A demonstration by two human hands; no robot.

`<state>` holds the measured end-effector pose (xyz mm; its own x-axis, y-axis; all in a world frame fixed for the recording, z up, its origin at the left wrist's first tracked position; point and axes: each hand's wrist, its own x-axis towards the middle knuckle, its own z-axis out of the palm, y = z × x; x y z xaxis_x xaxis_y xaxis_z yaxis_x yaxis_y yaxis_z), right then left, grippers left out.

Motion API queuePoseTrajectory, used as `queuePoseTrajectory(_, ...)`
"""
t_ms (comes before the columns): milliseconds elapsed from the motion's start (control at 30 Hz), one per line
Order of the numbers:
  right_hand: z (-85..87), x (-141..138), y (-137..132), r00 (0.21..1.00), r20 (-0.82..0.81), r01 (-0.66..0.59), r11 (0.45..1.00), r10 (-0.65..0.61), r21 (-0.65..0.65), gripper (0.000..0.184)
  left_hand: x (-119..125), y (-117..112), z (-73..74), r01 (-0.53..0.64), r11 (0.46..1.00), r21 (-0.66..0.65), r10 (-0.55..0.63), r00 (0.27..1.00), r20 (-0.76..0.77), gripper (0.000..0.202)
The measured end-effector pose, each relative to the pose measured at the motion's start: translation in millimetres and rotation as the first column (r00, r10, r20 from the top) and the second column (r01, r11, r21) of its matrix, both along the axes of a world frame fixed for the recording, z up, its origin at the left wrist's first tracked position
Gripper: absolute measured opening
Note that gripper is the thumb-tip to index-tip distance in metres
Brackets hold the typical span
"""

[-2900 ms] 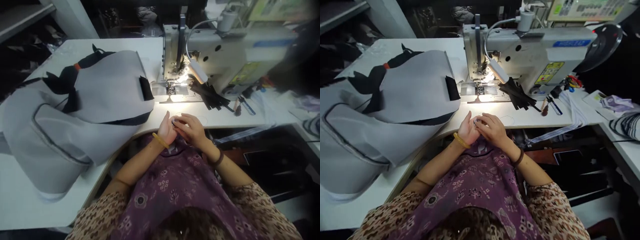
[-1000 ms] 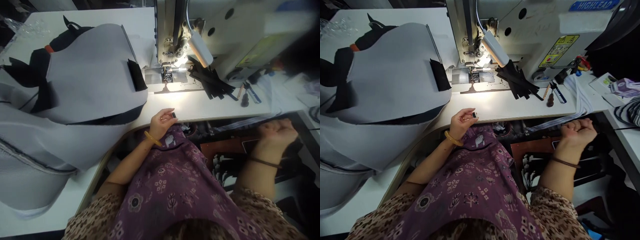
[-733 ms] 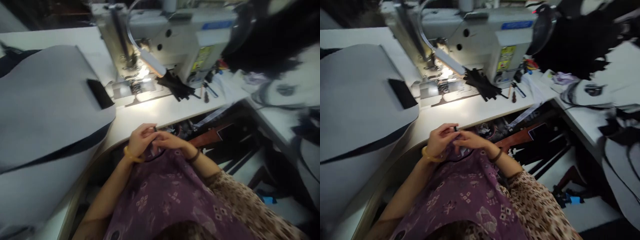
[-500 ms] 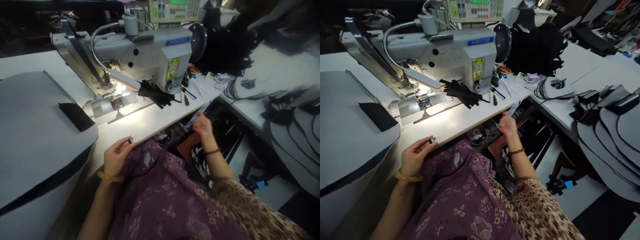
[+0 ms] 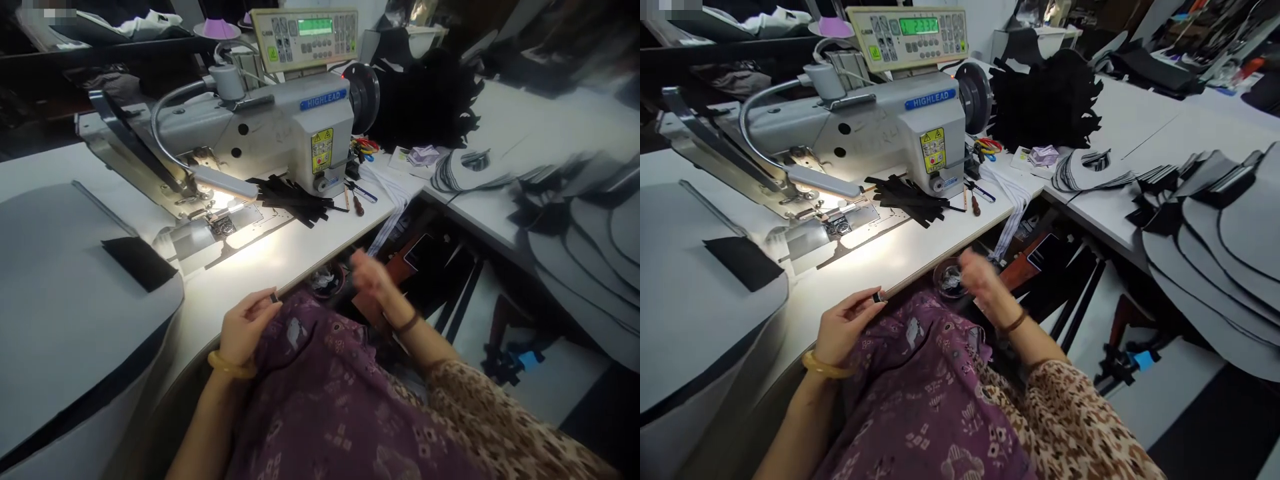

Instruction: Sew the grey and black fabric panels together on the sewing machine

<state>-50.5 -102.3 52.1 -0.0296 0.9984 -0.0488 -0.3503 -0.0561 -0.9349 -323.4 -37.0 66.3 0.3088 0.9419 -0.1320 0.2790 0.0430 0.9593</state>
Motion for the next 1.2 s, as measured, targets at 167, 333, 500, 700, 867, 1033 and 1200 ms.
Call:
queuePoseTrajectory(167, 34.1, 113.1, -23.1, 0.951, -0.022, 0.307, 0.943, -0.307, 0.131, 0.035, 8.8, 3.1, -5.5, 0.005, 1.0, 0.026, -0.005, 1.0, 0.005, 0.042)
queuePoseTrajectory(333, 7.9, -10.8, -3.7, 0.995, 0.02, 0.101, 0.994, -0.102, 0.048, 0.046, 46.3, -4.7, 2.5, 0.275, 0.95, 0.145, -0.271, 0.962, -0.047, 0.034)
queuePoseTrajectory(500, -15.2, -49.5, 4.6, 0.986, -0.041, -0.163, 0.986, 0.162, -0.024, 0.04, 33.3, 2.2, 10.4, 0.224, 0.959, 0.174, -0.207, 0.972, -0.11, 0.032)
queuePoseTrajectory(700, 17.0, 103.4, -27.3, 0.969, -0.084, 0.242, 0.962, -0.233, 0.124, 0.037, 17.1, 12.9, 2.7, 0.049, 0.993, 0.11, -0.038, 0.994, -0.1, 0.041)
queuePoseTrajectory(867, 2.6, 10.8, -8.9, 0.988, -0.064, 0.139, 0.99, -0.138, 0.02, 0.04, 57.9, 2.7, 6.0, 0.32, 0.925, 0.203, -0.307, 0.947, -0.092, 0.031)
queuePoseTrajectory(1033, -4.7, -47.4, 6.7, 0.99, 0.084, -0.108, 0.993, 0.112, -0.042, 0.038, 67.8, 9.9, 15.4, 0.299, 0.921, 0.249, -0.276, 0.953, -0.125, 0.03)
queuePoseTrajectory(1200, -0.5, 77.3, -5.4, 0.897, 0.15, 0.418, 0.908, -0.415, 0.015, 0.056, 55.7, 26.8, 12.0, 0.202, 0.975, 0.093, -0.201, 0.979, -0.026, 0.036)
